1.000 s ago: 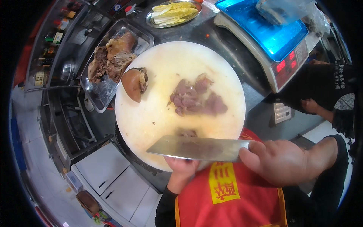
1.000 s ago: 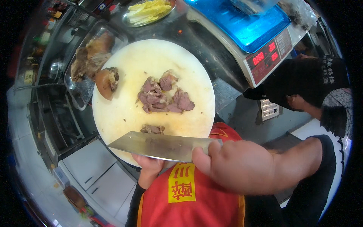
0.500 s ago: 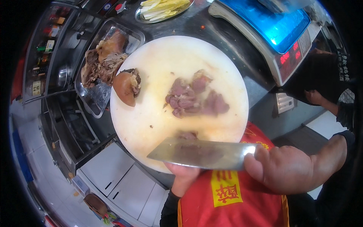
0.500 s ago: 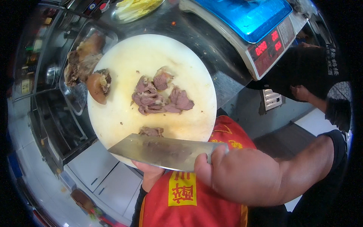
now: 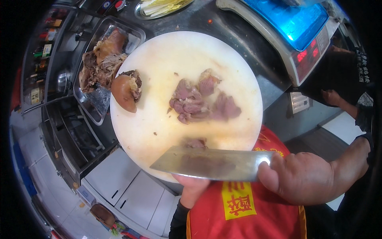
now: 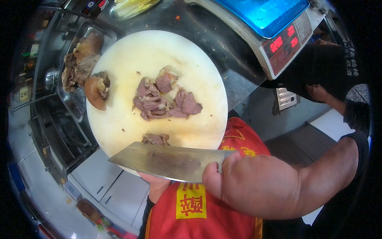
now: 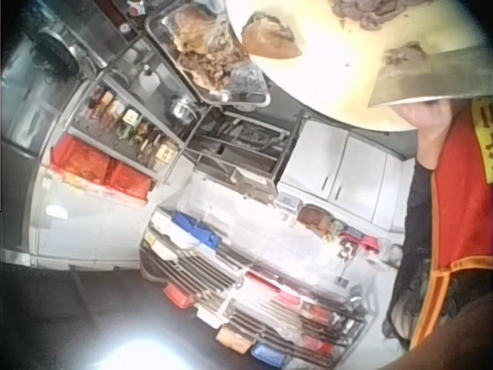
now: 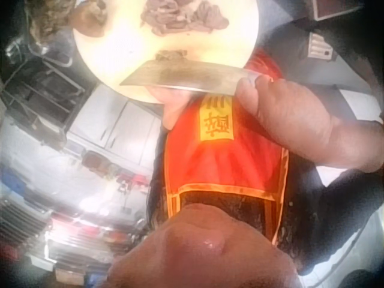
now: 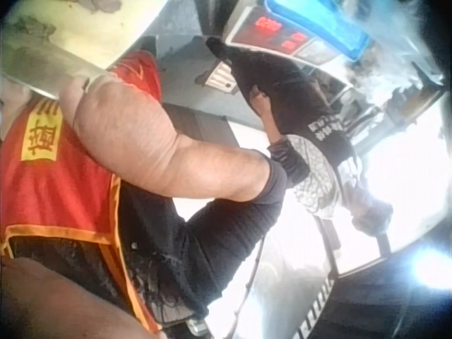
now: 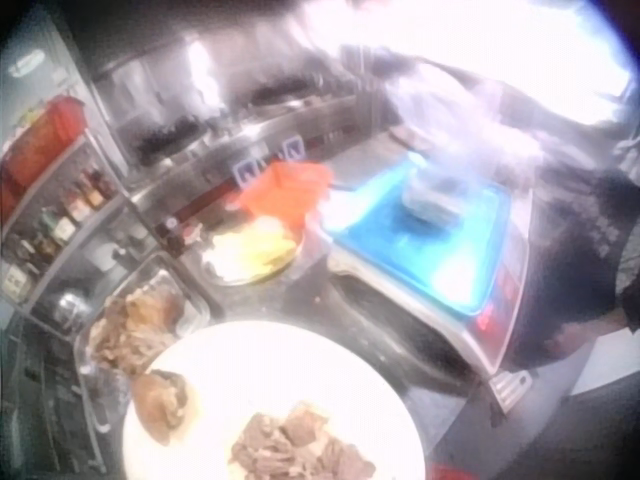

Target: The person slices cooked meat on a round cutting board using a cleaver, then places portions into plastic bags on a digital scale. The person repeats slicing and bagging multiple times.

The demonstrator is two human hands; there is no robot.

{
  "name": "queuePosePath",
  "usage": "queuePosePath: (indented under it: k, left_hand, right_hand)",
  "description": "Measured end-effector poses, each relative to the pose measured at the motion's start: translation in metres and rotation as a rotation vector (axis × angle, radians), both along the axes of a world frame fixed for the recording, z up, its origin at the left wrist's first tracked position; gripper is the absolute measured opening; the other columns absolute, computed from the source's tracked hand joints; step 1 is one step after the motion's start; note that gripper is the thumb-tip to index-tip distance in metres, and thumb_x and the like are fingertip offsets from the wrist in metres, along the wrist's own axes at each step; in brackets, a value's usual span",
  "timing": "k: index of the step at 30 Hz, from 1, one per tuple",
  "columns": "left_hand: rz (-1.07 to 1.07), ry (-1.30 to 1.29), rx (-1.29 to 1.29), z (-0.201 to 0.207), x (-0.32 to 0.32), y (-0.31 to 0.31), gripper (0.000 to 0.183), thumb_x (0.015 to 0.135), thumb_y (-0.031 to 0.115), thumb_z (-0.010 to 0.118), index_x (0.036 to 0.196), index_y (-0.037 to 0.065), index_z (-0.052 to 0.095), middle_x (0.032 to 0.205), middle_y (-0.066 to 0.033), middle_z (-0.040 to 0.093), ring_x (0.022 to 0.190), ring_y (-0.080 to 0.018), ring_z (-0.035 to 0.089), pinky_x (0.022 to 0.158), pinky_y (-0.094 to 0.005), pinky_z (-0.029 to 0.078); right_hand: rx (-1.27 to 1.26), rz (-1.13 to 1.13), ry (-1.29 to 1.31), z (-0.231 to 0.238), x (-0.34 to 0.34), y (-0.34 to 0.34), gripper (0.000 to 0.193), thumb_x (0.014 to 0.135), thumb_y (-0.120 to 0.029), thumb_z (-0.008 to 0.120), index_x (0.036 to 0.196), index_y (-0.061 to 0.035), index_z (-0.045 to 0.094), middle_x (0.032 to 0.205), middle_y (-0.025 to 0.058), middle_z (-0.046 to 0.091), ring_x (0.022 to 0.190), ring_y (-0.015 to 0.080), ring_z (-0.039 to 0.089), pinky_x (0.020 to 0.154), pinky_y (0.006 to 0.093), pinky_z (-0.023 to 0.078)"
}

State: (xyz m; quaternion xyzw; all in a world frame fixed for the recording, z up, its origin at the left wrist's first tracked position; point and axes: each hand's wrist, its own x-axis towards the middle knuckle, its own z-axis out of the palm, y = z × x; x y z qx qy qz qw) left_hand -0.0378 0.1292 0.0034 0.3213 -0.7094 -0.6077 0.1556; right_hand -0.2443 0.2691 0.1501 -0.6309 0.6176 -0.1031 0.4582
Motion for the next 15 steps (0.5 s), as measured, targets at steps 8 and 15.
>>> queuePosePath:
  k: [8,15]
  left_hand:
    - [0.105,0.118,-0.033,-0.009,0.005,0.0,0.065,0.071,0.023,0.07,0.122,-0.002,0.038,0.111,-0.0147,0.052,0.097,-0.0258,0.055,0.082,-0.0381,0.046]
    - [-0.039,0.027,-0.394,-0.001,0.006,-0.004,0.039,0.069,0.012,0.065,0.106,0.001,0.056,0.105,-0.0116,0.058,0.099,-0.0304,0.053,0.093,-0.0412,0.033]
  right_hand:
    - [-0.052,0.062,0.047,-0.01,0.001,-0.003,0.023,0.082,-0.01,0.054,0.096,0.0036,0.042,0.059,0.0082,0.052,0.047,0.0178,0.055,0.036,0.026,0.041]
    - [-0.026,0.008,0.016,-0.015,0.005,-0.012,0.022,0.079,-0.009,0.052,0.096,0.0043,0.044,0.058,0.0073,0.05,0.05,0.0173,0.055,0.038,0.0256,0.041]
